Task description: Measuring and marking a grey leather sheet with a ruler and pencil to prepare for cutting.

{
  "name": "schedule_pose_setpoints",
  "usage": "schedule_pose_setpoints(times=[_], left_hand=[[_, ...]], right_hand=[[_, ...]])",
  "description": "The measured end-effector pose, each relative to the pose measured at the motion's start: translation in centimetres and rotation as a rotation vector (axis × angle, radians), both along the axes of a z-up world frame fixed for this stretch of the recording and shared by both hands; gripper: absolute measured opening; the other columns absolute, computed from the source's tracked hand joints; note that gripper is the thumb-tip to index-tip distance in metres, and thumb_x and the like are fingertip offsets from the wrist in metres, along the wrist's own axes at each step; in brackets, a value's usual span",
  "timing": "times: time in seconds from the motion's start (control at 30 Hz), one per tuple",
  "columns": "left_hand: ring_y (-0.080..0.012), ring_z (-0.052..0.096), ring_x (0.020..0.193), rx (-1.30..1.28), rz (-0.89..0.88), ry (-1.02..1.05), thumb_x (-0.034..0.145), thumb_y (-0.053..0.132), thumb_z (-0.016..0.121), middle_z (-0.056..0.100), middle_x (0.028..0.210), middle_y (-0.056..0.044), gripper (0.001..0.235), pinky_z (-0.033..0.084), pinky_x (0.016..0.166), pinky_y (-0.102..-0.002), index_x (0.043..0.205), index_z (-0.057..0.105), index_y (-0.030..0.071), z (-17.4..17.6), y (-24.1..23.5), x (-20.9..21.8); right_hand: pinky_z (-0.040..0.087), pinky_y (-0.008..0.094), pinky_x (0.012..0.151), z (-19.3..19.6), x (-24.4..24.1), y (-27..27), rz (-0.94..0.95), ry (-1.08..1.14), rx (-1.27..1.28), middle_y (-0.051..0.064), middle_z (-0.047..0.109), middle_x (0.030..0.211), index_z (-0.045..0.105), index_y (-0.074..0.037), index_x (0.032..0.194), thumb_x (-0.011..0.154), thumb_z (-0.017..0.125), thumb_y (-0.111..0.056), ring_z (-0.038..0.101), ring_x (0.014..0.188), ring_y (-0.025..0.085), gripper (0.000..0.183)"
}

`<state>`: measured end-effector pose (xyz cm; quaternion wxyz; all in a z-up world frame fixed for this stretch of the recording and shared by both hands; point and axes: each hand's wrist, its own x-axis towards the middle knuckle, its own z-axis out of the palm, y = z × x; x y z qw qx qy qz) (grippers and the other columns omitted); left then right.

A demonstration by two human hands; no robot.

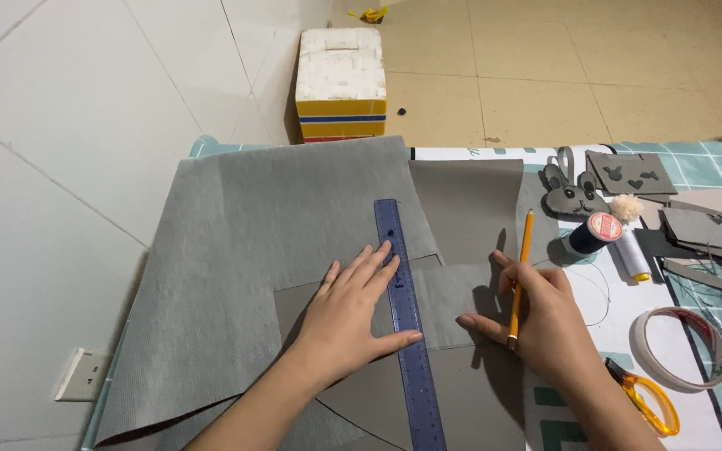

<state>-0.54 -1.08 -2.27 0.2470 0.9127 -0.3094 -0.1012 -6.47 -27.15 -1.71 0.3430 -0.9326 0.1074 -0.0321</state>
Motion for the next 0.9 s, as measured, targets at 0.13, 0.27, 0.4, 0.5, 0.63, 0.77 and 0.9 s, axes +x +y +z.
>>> schedule_pose_setpoints(times=[0.13, 0.27, 0.4, 0.5, 0.63, 0.77, 0.9], left_hand=[[-0.0254, 0.013, 0.155, 0.02, 0.016, -0.019, 0.085, 0.065, 0.072, 0.017, 0.171, -0.004, 0.101, 0.008, 0.12, -0.057, 0.16, 0.028, 0.013, -0.4, -0.2, 0.0], [-0.0272, 0.015, 0.155, 0.023, 0.025, -0.068, 0.085, 0.067, 0.072, 0.02, 0.169, -0.008, 0.102, 0.01, 0.12, -0.059, 0.159, 0.03, 0.011, -0.8, -0.4, -0.1], [-0.0261, 0.015, 0.155, 0.023, 0.02, -0.053, 0.084, 0.068, 0.071, 0.019, 0.17, -0.005, 0.102, 0.011, 0.119, -0.058, 0.159, 0.03, 0.012, -0.7, -0.2, 0.0], [-0.0259, 0.015, 0.155, 0.005, 0.019, -0.057, 0.084, 0.067, 0.072, 0.019, 0.17, -0.006, 0.101, 0.01, 0.12, -0.058, 0.159, 0.031, 0.011, -0.7, -0.2, -0.1], [-0.0261, 0.016, 0.155, 0.018, 0.015, -0.068, 0.083, 0.069, 0.071, 0.02, 0.17, -0.005, 0.102, 0.011, 0.12, -0.058, 0.158, 0.031, 0.012, -0.8, -0.1, 0.0], [-0.0261, 0.016, 0.155, 0.039, 0.017, -0.059, 0.083, 0.069, 0.071, 0.02, 0.17, -0.004, 0.101, 0.012, 0.12, -0.057, 0.158, 0.033, 0.013, -0.5, -0.3, 0.1], [-0.0255, 0.015, 0.155, 0.036, 0.02, -0.038, 0.083, 0.068, 0.072, 0.019, 0.17, -0.004, 0.101, 0.011, 0.12, -0.057, 0.158, 0.032, 0.013, -0.3, -0.3, 0.0]], right_hand=[[0.05, 0.035, 0.102, 0.4, 0.1, 0.2, -0.015, 0.057, -0.008, 0.003, 0.063, 0.147, 0.059, -0.012, 0.092, 0.059, 0.1, -0.036, 0.049, 0.136, 0.016, 0.058], [0.052, 0.037, 0.095, 0.0, 0.3, -0.2, 0.006, 0.086, -0.048, 0.0, 0.06, 0.152, 0.059, -0.013, 0.095, 0.058, 0.099, -0.038, 0.049, 0.126, 0.019, 0.06], [0.053, 0.037, 0.099, 0.7, 0.2, 0.3, -0.006, 0.078, -0.026, 0.003, 0.06, 0.152, 0.058, -0.01, 0.09, 0.06, 0.099, -0.037, 0.048, 0.132, 0.018, 0.056], [0.053, 0.038, 0.099, 0.6, 0.1, 0.2, 0.001, 0.08, -0.055, 0.003, 0.06, 0.15, 0.058, -0.01, 0.09, 0.061, 0.098, -0.039, 0.05, 0.132, 0.019, 0.057], [0.051, 0.037, 0.096, -0.3, 0.2, -0.3, 0.023, 0.054, -0.089, 0.004, 0.06, 0.15, 0.06, -0.012, 0.09, 0.06, 0.098, -0.042, 0.051, 0.128, 0.02, 0.057], [0.049, 0.031, 0.098, -0.3, 0.0, -0.2, 0.025, 0.038, -0.105, -0.005, 0.063, 0.096, 0.066, -0.018, 0.132, 0.065, 0.094, -0.042, 0.053, 0.109, 0.017, 0.076], [0.05, 0.03, 0.104, 0.2, 0.1, 0.1, -0.005, 0.081, -0.085, -0.003, 0.063, 0.098, 0.069, -0.018, 0.117, 0.064, 0.096, -0.041, 0.054, 0.118, 0.013, 0.064]])
